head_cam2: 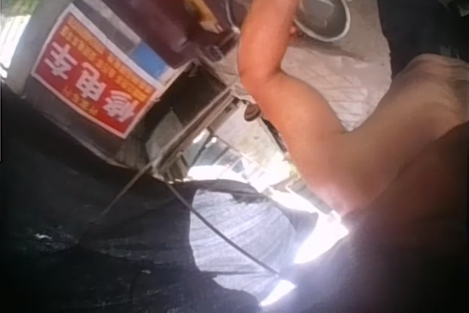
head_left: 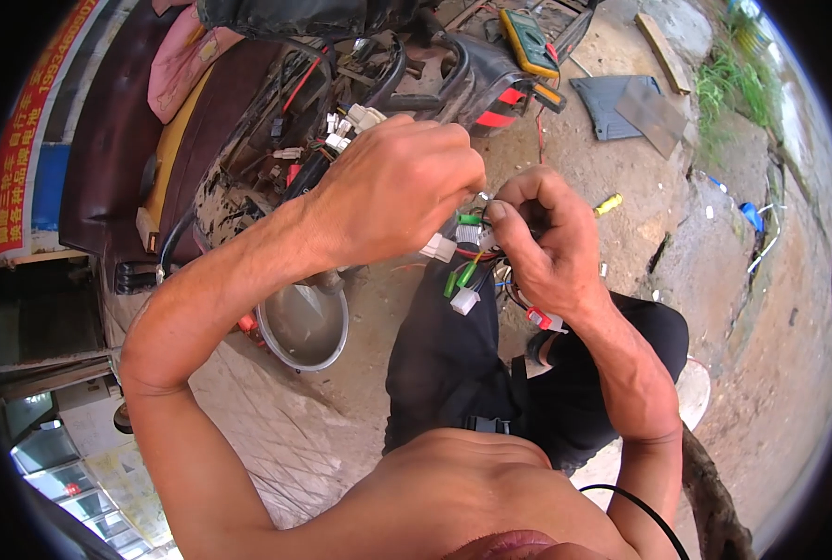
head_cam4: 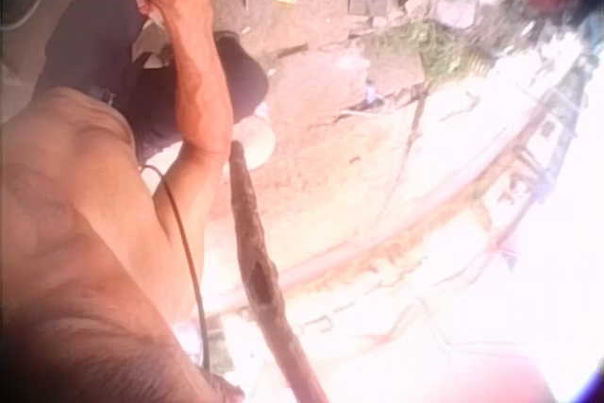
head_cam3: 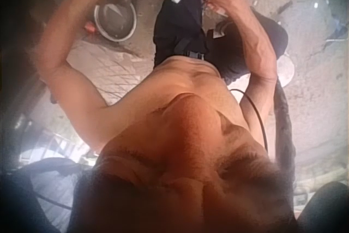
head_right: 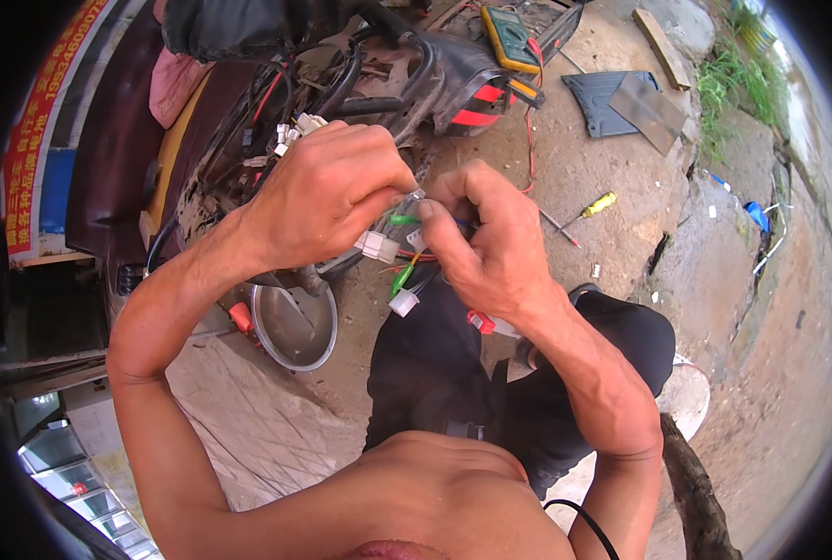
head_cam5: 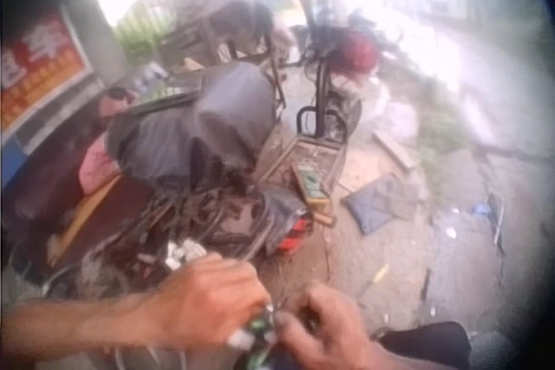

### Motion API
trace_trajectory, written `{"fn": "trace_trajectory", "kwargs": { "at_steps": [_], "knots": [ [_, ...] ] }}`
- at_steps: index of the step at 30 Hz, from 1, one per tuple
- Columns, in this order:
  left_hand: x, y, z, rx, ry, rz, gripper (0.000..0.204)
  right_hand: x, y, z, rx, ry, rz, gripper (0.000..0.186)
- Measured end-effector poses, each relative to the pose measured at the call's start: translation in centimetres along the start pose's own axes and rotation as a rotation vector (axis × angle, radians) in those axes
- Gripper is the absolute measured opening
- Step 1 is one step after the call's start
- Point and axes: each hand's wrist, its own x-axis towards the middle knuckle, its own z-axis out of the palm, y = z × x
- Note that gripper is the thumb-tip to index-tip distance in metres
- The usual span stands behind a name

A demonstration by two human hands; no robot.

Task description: The person manipulates and connects several colored electrical wires near the seat of a bicycle, using pliers to strip or adjust the wire ends.

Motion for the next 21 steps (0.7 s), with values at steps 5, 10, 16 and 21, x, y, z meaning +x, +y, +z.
{"fn": "trace_trajectory", "kwargs": {
  "at_steps": [5,10,16,21],
  "knots": [
    [-0.3,-0.4,0.5,0.037,0.002,0.026,0.012,-0.1,0.3,0.4,0.128,0.002,0.088,0.012],
    [0.1,-1.3,0.5,-0.088,0.063,0.026,0.016,-0.2,0.6,0.0,0.253,0.012,0.121,0.012],
    [0.3,-2.4,0.7,-0.186,0.027,0.083,0.017,-0.8,1.2,-0.7,0.246,-0.058,0.139,0.009],
    [0.6,-2.7,1.4,-0.226,0.036,0.06,0.015,-0.7,1.0,-0.3,0.299,0.004,0.176,0.009]
  ]
}}
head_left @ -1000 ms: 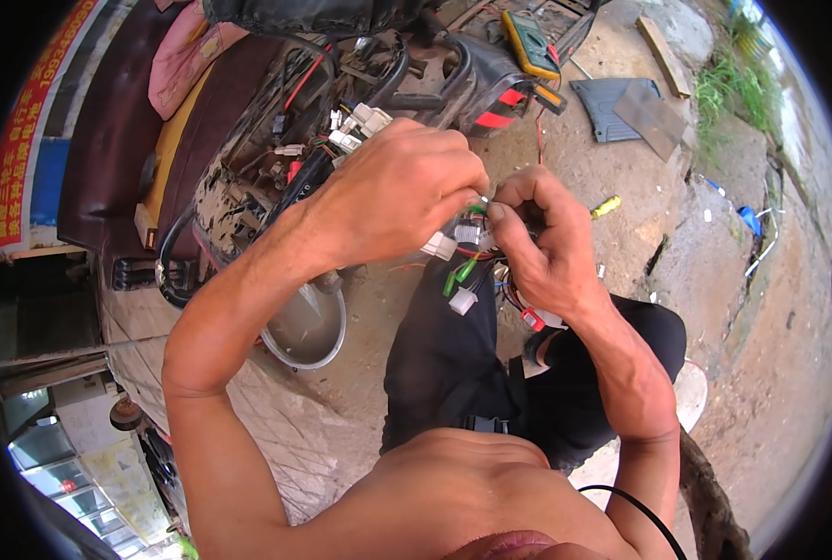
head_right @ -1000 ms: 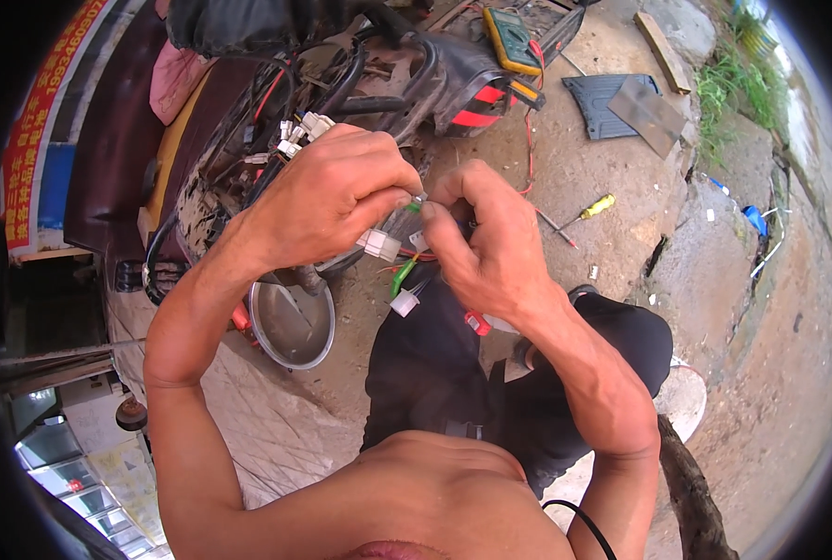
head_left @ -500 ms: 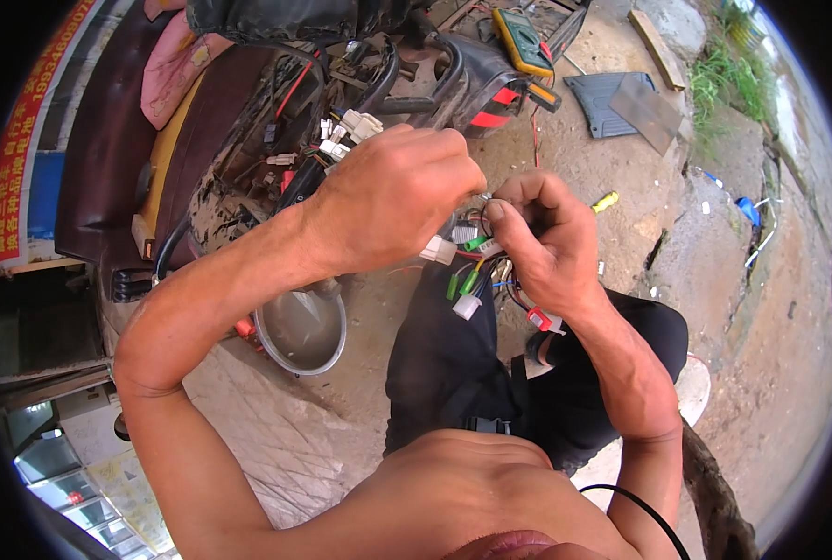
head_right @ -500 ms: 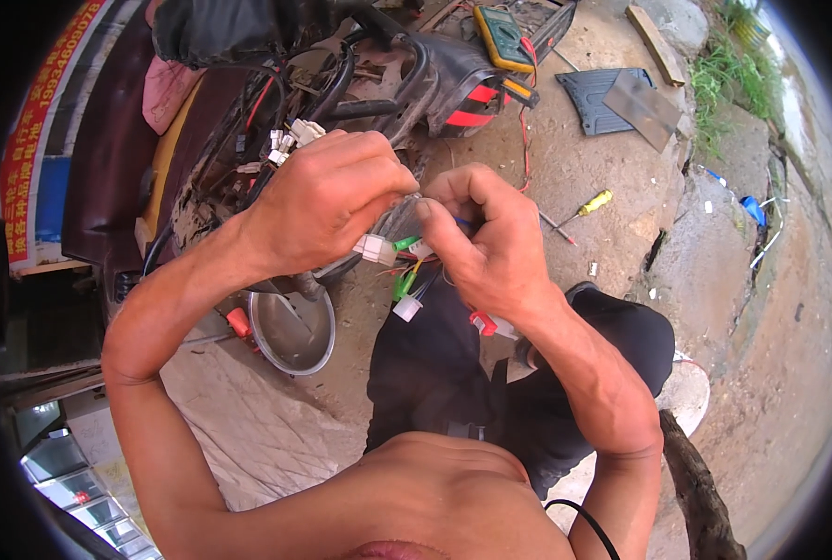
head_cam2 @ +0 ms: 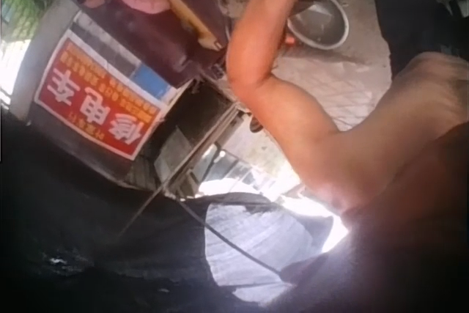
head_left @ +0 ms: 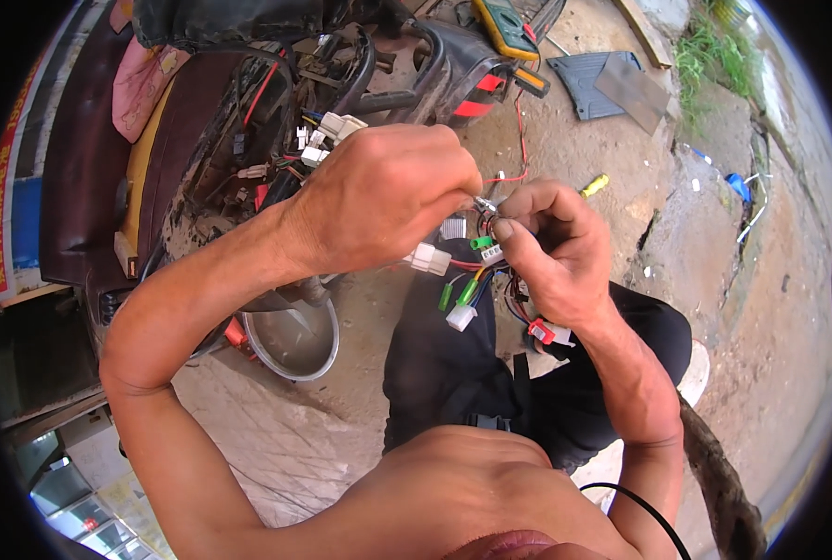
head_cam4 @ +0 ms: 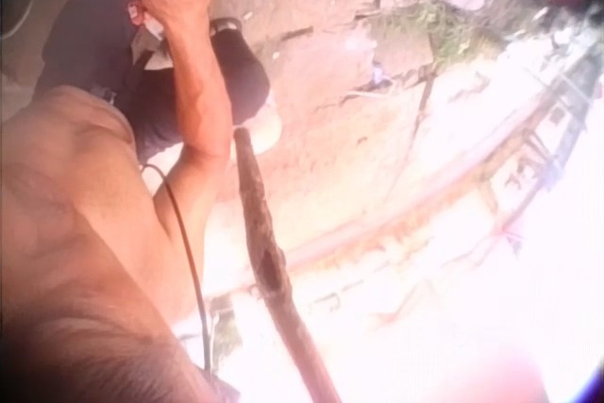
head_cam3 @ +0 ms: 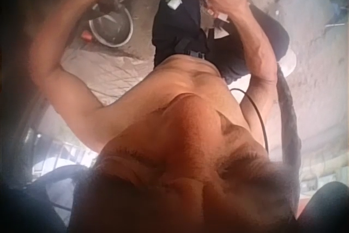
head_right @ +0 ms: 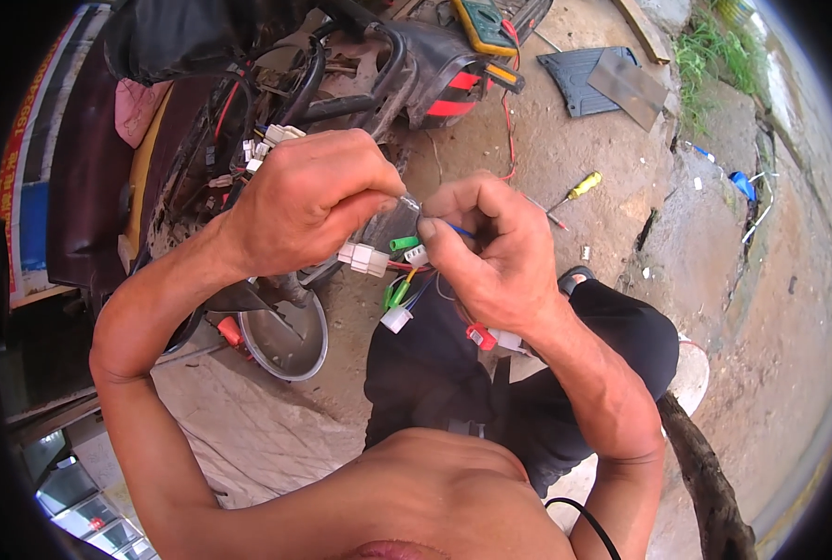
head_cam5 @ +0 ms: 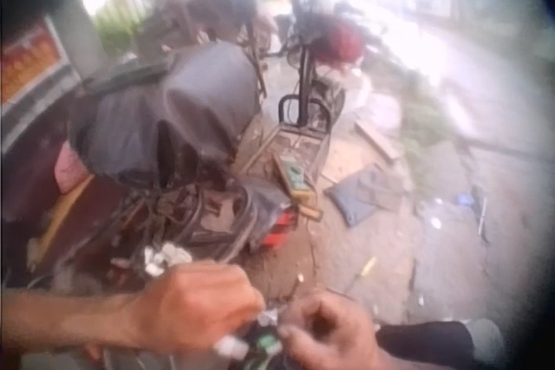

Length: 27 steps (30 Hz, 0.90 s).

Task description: The person manipulates and connects several colored electrical wires near the seat of a bicycle, using pliers to strip or adjust the wire ends.

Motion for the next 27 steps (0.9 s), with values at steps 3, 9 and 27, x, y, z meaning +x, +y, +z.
{"fn": "trace_trajectory", "kwargs": {
  "at_steps": [3,9,27],
  "knots": [
    [-0.32,-0.05,-0.02,-0.007,-0.001,-0.023,0.014,0.24,0.24,0.1,-0.054,0.021,-0.021,0.01],
    [-0.37,-0.13,-0.25,-0.026,0.019,-0.057,0.012,0.73,-0.24,0.78,0.062,0.034,0.118,0.013],
    [-0.56,0.14,-0.05,-0.054,-0.048,-0.029,0.012,0.25,-0.23,0.67,0.058,-0.037,0.082,0.01]
  ]
}}
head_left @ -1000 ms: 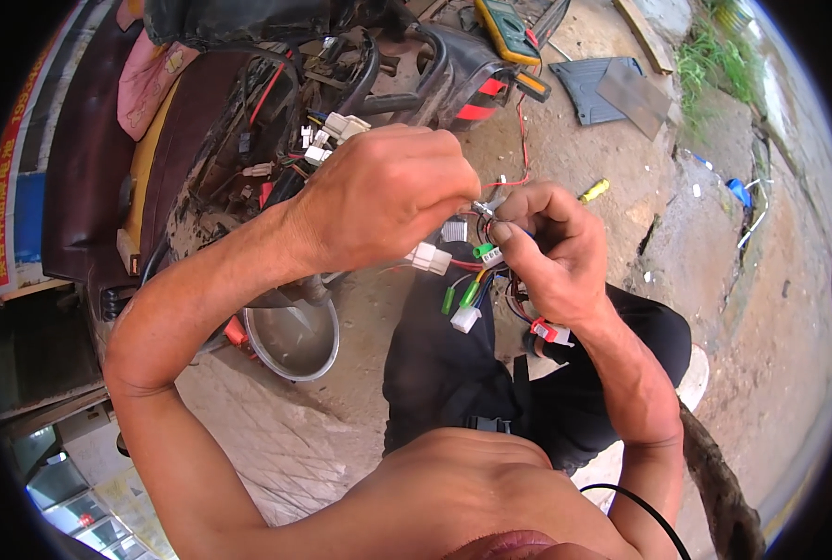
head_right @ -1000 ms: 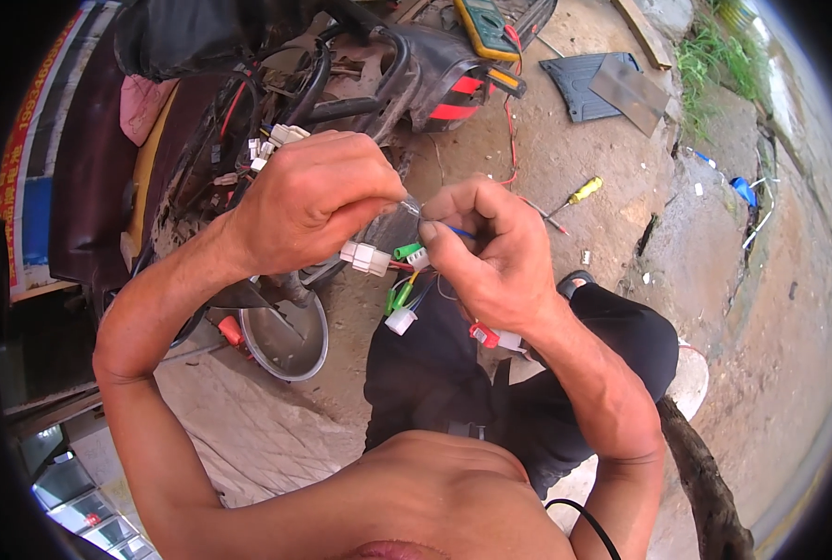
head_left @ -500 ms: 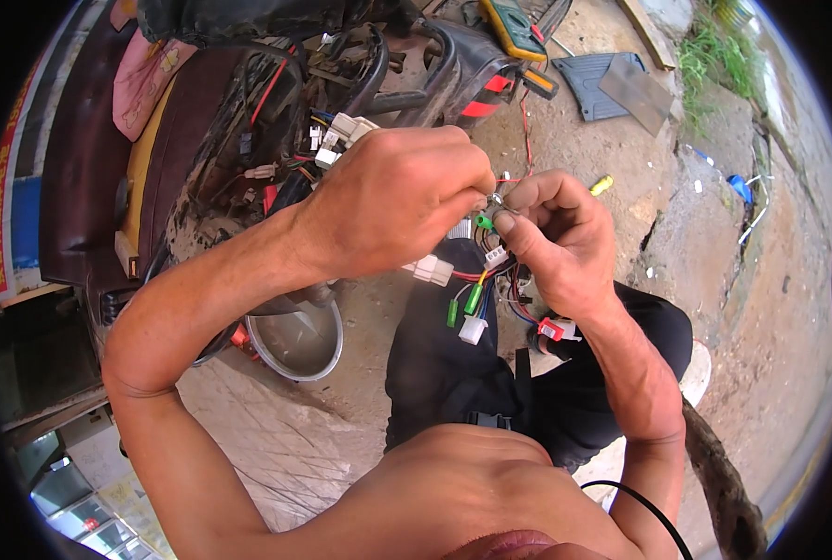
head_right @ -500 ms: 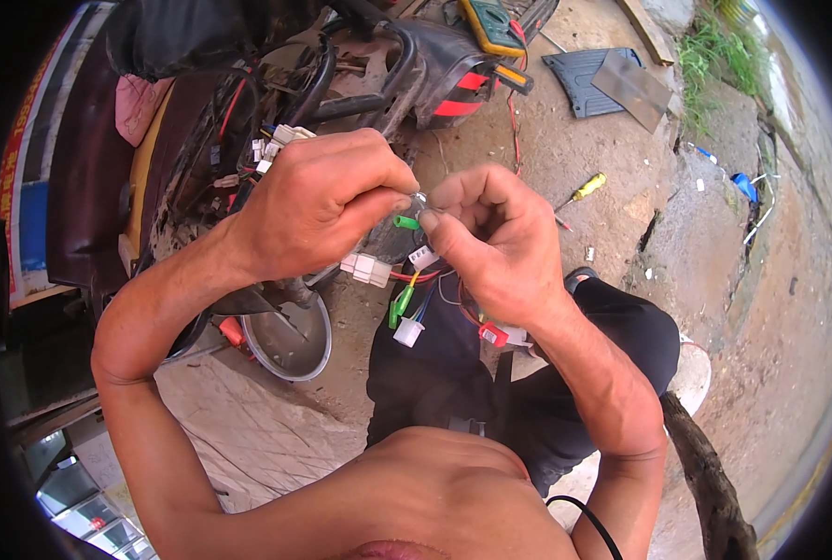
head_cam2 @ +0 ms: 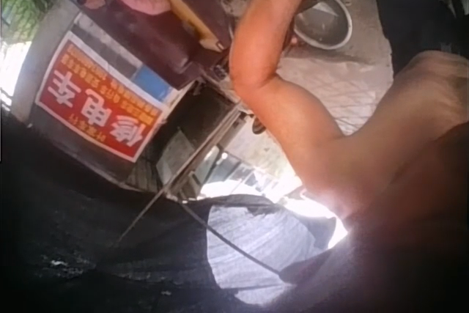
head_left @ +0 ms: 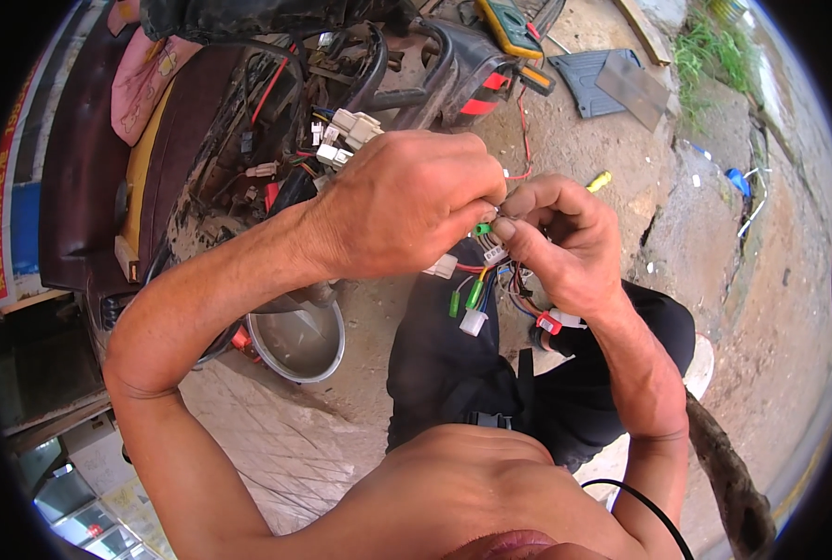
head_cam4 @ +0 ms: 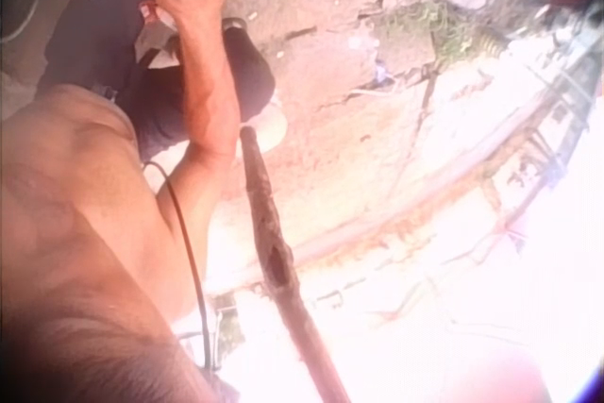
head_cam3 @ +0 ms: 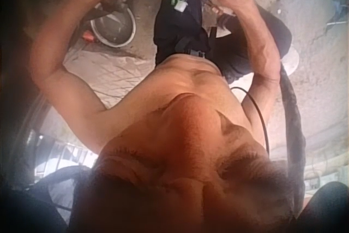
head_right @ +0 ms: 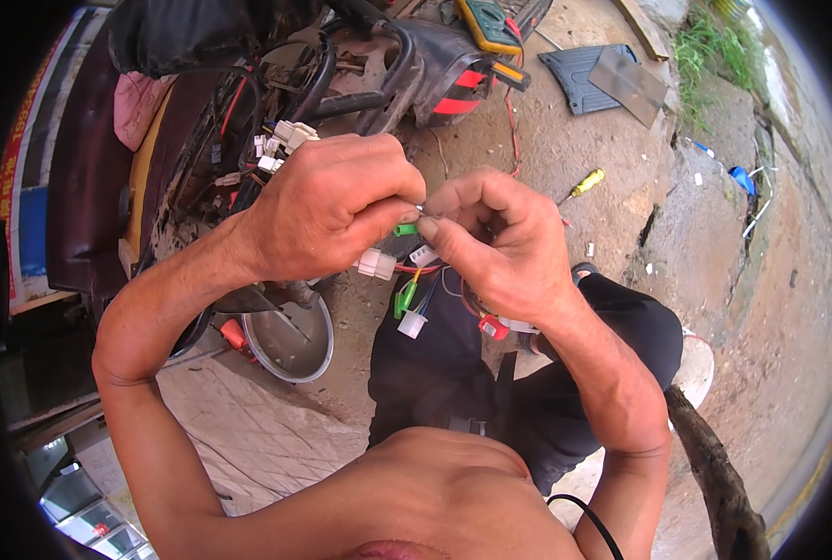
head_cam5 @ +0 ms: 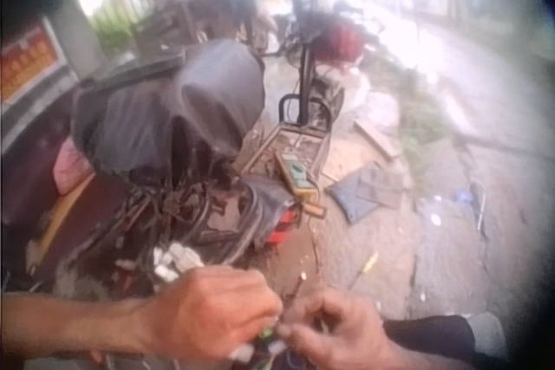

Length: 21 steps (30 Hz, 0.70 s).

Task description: The person manipulates and connects several colored electrical wires near the seat of a bicycle, using pliers to strip or adjust the wire ends.

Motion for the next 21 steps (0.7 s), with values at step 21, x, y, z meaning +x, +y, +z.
{"fn": "trace_trajectory", "kwargs": {
  "at_steps": [21],
  "knots": [
    [-0.04,0.47,0.29,0.11,0.014,0.104,0.015,0.11,-1.01,-0.53,0.014,-0.011,0.133,0.012]
  ]
}}
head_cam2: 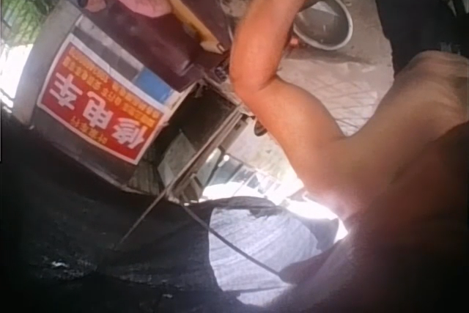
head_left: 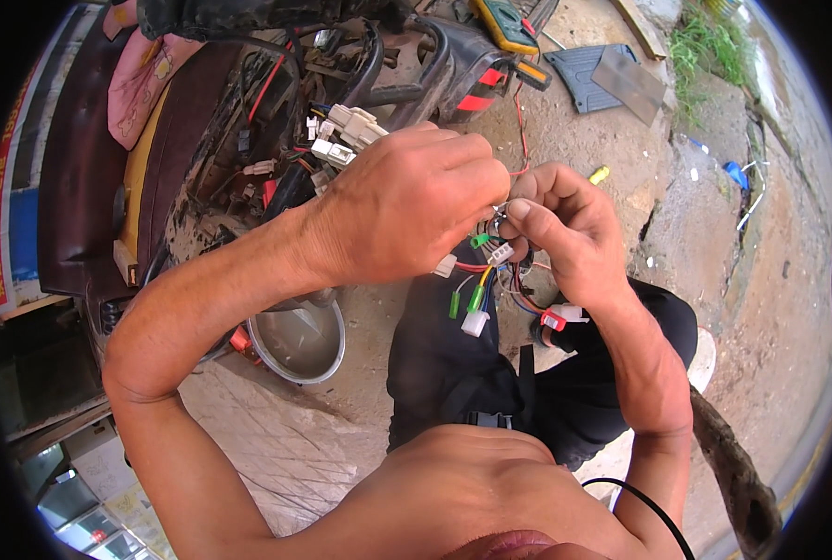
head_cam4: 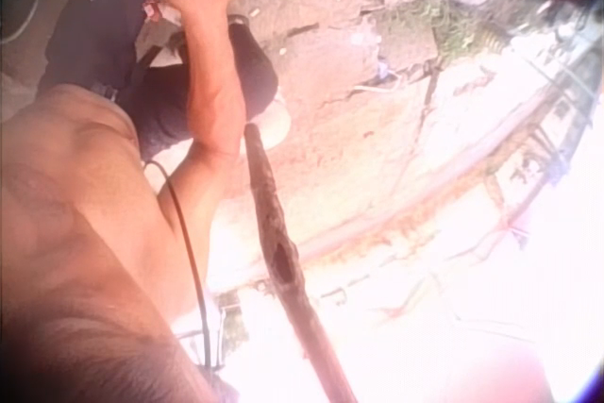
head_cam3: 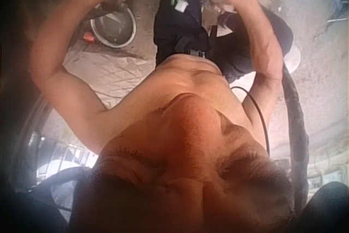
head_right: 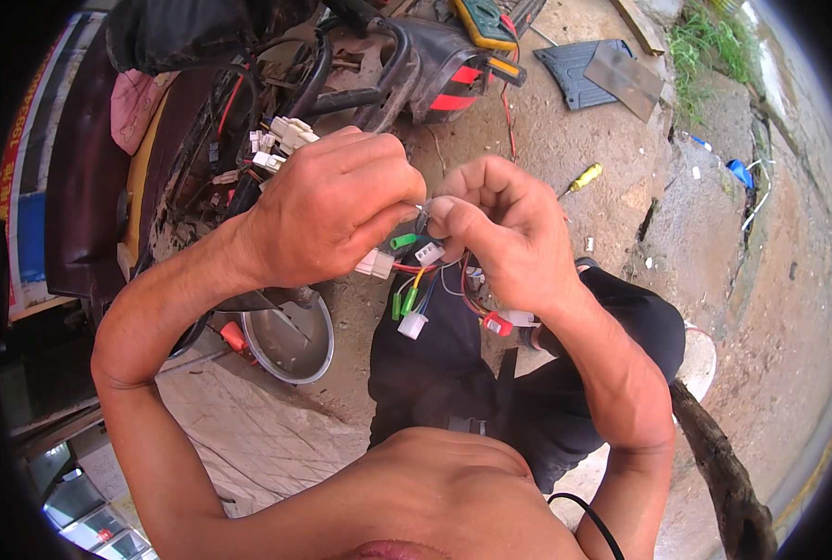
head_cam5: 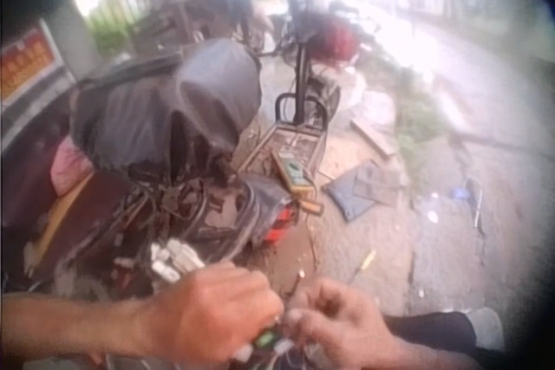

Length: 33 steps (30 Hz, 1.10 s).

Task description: The person manipulates and connects several colored electrical wires near the seat of a bicycle, using pliers to strip or adjust the wire ends.

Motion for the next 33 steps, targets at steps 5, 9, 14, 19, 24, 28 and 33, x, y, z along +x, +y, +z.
{"fn": "trace_trajectory", "kwargs": {
  "at_steps": [5,9,14,19,24,28,33],
  "knots": [
    [0.0,-0.2,0.1,0.059,0.032,0.063,0.016,0.8,-0.6,0.3,0.229,0.016,0.216,0.012],
    [-0.2,-0.1,-0.1,0.058,0.036,0.035,0.016,0.5,0.5,1.5,0.117,0.147,0.014,0.013],
    [-0.2,-0.1,0.3,0.026,0.014,-0.024,0.014,-0.1,1.4,0.9,-0.456,0.169,-0.487,0.019],
    [-0.3,0.0,0.2,-0.003,0.02,-0.072,0.015,-0.2,0.4,1.0,-0.746,0.145,-0.66,0.022],
    [-0.1,-0.3,0.4,0.069,-0.014,0.029,0.015,0.0,0.6,0.7,-0.715,0.097,-0.549,0.016],
    [-0.3,-0.4,0.2,0.087,-0.074,0.106,0.015,0.4,0.3,-0.4,-0.269,-0.18,0.099,0.019],
    [-0.3,-0.7,-0.4,0.036,-0.092,0.084,0.015,0.9,-0.2,-0.5,0.033,-0.294,0.302,0.023]
  ]
}}
